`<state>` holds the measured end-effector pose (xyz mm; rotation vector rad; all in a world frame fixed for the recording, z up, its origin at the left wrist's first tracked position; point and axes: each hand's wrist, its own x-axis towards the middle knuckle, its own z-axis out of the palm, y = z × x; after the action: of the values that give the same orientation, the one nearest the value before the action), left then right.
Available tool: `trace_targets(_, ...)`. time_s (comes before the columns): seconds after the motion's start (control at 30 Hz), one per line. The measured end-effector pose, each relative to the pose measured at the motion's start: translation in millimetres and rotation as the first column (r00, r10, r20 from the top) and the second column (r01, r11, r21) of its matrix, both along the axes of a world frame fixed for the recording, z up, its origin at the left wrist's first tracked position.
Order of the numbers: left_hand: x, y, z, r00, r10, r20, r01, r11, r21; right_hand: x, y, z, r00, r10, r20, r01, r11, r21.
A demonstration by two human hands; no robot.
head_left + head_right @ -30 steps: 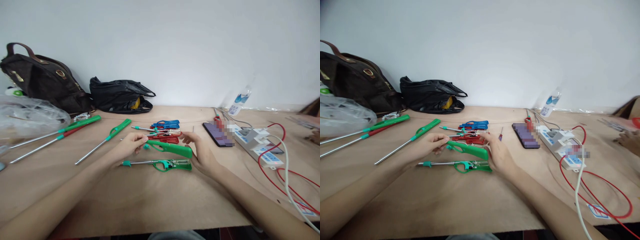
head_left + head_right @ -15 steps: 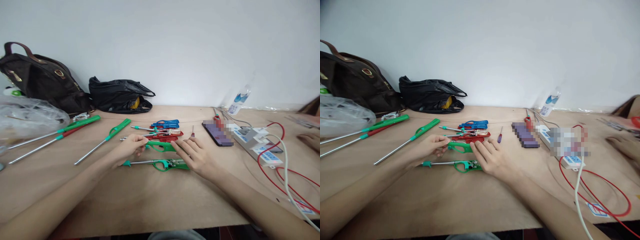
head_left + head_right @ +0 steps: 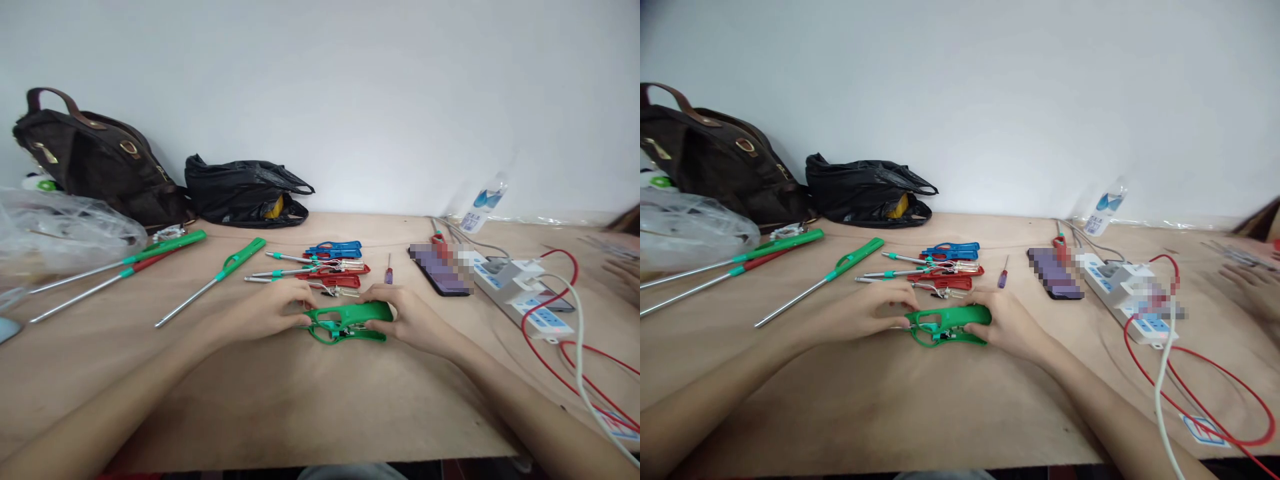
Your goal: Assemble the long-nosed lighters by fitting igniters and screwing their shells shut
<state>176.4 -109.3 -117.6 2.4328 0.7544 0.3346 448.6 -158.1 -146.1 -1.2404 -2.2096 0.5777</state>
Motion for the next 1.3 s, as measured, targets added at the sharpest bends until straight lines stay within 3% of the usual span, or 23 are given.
trace_targets(0.2, -3.1, 0.3, -7.7, 0.994, -0.034, -0.100, 0.032, 0.999, -0.021, -4.7, -2.4, -2.1, 0.999, 0.032, -0.005, -0.032, 0.998, -0.044)
trace_targets(0.4, -2.8, -0.4, -8.7, 0.991, 0.010, -0.130, -0.014, 1.000, -0.024, -4.0, -2.2, -4.2, 0.999, 0.033, 0.009, -0.032, 0.998, -0.061)
trace_targets(0.8, 3.6, -3.1, -17.2, 0.985, 0.026, -0.170, -0.005, 0.993, 0.119, -3.4, 2.7, -12.5, 0.994, 0.070, 0.080, -0.068, 0.997, -0.027)
trace_targets(1.0, 2.1, -4.1, -16.0, 0.989, 0.047, -0.140, -0.034, 0.994, 0.100, -6.7, -0.5, -10.5, 0.994, 0.061, 0.087, -0.058, 0.997, -0.042)
trace_targets(1.3, 4.5, -6.6, -9.5, 0.970, 0.083, -0.228, -0.067, 0.995, 0.077, -9.7, -2.8, -7.8, 0.995, 0.064, 0.082, -0.058, 0.996, -0.072)
